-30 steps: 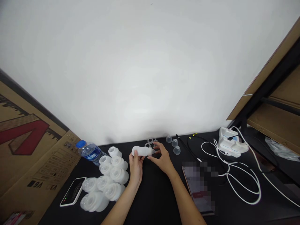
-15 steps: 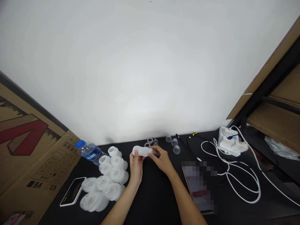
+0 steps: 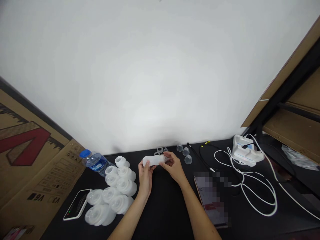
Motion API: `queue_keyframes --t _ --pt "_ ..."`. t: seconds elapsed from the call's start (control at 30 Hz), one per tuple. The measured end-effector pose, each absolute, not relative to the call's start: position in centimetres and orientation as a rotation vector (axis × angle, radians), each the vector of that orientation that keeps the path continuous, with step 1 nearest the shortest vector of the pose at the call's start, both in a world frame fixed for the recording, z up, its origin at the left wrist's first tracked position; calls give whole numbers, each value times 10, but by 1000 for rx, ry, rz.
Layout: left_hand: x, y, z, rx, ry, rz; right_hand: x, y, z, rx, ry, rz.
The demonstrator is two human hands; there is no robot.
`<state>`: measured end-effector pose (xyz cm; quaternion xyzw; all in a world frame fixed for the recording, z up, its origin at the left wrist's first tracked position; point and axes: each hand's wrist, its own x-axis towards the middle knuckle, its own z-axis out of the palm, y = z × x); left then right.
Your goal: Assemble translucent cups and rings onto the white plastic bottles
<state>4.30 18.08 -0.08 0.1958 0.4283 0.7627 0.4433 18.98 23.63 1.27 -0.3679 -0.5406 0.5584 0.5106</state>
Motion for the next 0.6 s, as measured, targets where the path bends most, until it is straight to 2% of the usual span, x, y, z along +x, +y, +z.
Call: queue_keyframes --t 0.1,0.33,0.6 --pt "39 179 1 586 1082 1775 192 239 16 -834 -1139 1410" --pt "50 170 1 922 921 1238 196 234 31 -714 -746 1635" --pt "62 159 -1 667 680 1113 191 220 34 -753 -910 1830"
